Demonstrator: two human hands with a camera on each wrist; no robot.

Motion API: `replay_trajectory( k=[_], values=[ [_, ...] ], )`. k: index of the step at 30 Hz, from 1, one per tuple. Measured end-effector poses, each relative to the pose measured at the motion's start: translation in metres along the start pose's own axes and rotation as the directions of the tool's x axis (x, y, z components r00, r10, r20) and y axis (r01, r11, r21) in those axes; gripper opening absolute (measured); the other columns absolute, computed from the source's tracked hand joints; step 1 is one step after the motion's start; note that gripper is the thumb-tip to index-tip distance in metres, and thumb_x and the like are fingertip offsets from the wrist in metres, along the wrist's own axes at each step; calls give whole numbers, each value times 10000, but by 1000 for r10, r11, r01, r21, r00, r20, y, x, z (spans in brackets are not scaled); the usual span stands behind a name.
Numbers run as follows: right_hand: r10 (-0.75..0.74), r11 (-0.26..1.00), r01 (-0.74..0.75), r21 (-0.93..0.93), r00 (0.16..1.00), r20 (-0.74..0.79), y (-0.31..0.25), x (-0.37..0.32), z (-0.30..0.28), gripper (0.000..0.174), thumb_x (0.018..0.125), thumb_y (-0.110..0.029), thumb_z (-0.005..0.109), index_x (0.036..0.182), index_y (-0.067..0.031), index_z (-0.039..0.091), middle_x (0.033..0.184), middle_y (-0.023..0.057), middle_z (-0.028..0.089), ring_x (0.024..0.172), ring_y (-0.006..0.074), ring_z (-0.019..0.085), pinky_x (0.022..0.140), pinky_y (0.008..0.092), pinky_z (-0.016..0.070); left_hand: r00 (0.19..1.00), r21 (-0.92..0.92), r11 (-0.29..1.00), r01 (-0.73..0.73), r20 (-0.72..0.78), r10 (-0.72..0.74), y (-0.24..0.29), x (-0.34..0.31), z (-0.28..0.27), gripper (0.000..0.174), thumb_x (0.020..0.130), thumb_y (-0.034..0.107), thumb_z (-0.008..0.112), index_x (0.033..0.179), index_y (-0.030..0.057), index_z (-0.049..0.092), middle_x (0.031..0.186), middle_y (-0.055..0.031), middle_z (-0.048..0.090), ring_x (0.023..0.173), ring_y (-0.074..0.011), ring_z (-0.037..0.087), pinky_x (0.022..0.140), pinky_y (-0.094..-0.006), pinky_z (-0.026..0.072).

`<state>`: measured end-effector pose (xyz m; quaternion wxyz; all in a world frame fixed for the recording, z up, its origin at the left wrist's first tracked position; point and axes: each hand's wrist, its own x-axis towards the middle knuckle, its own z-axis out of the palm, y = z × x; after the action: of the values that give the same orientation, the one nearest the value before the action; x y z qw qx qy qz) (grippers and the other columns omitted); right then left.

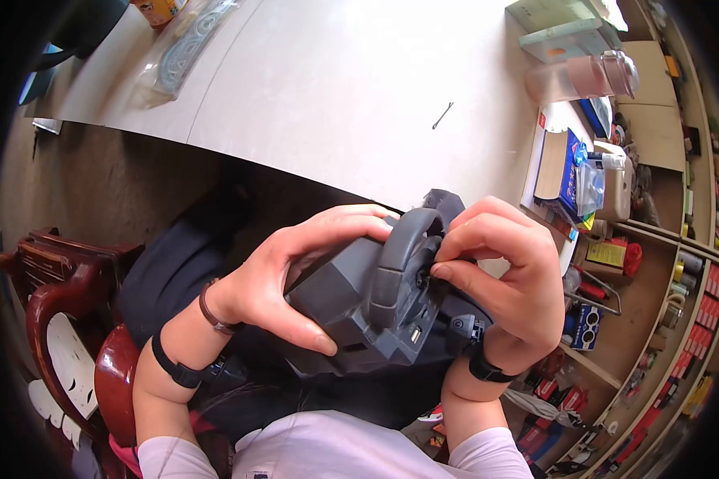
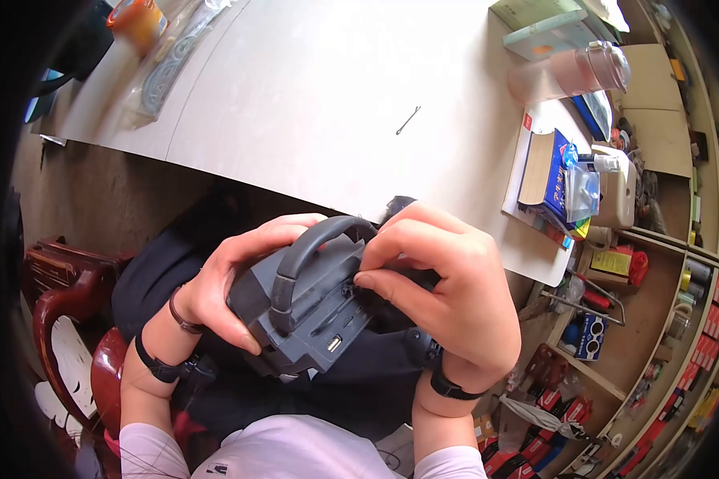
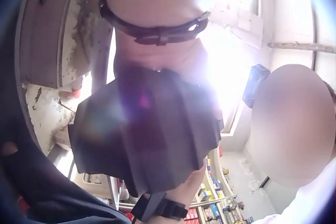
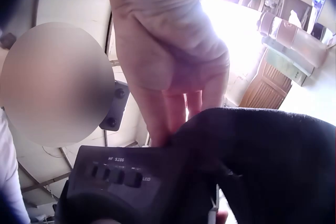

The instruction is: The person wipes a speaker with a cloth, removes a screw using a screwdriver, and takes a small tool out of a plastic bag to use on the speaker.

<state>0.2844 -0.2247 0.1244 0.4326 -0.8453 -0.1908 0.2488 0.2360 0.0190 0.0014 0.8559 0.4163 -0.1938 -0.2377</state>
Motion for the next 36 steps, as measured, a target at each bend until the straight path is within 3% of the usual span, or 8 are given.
replay_trajectory(
  k=[3,8,13,18,24,28,34,36],
  values=[
    [108,982,-91,163,989,-101,-9,1,4,235,724,122,751,937,33,705,985,92,620,870,141,653,760,261,564,998,-65,997,36,-46,-39,2,-1,2,935,580,186,908,1417,4,533,1476,-141,457,1368,-228,461,1164,-363,317],
    [2,985,-13,-175,998,-66,-8,0,12,174,751,11,757,895,-54,682,897,89,613,758,238,662,663,329,525,1000,132,991,12,4,-13,2,-2,-1,912,603,189,898,1418,11,528,1461,-129,463,1348,-219,474,1154,-358,333],
    [-42,879,-106,-465,954,-296,-12,8,45,162,807,-16,723,928,-58,625,893,98,599,726,314,646,642,399,519,992,111,993,51,-120,-38,-4,-1,1,886,621,194,889,1412,20,529,1418,-115,485,1318,-209,494,1134,-348,359],
    [-2,987,-37,-156,970,-243,2,11,29,199,821,28,706,988,-58,637,940,98,620,786,300,678,694,369,539,984,65,996,67,-172,-55,-3,0,1,894,620,175,881,1423,25,516,1378,-99,506,1285,-200,515,1121,-340,375],
    [-46,947,23,-320,997,-63,11,13,26,186,823,93,667,987,10,632,941,109,570,873,236,628,733,320,527,984,34,995,94,-156,-87,-4,-1,1,899,626,149,874,1433,16,501,1383,-94,513,1281,-192,525,1121,-336,378],
    [-134,944,76,-320,977,-163,12,18,32,184,792,4,721,939,-53,624,921,97,583,843,307,598,730,399,495,959,-69,978,195,-194,-205,3,-1,1,1004,571,167,874,1471,-4,462,1459,-123,500,1335,-216,498,1147,-362,359],
    [-255,924,196,-328,956,-148,10,24,37,178,788,1,722,921,-60,620,937,72,582,926,305,559,821,395,464,987,219,974,54,-159,-19,3,0,-4,876,638,143,880,1427,18,520,1396,-93,521,1281,-191,525,1118,-341,385],
    [-227,937,179,-299,964,-137,9,25,36,186,778,-1,730,922,-72,636,935,63,601,947,292,546,868,378,437,984,136,988,67,-175,-43,1,-1,0,863,635,155,883,1415,27,536,1387,-98,528,1277,-199,527,1115,-344,386]
  ],
)
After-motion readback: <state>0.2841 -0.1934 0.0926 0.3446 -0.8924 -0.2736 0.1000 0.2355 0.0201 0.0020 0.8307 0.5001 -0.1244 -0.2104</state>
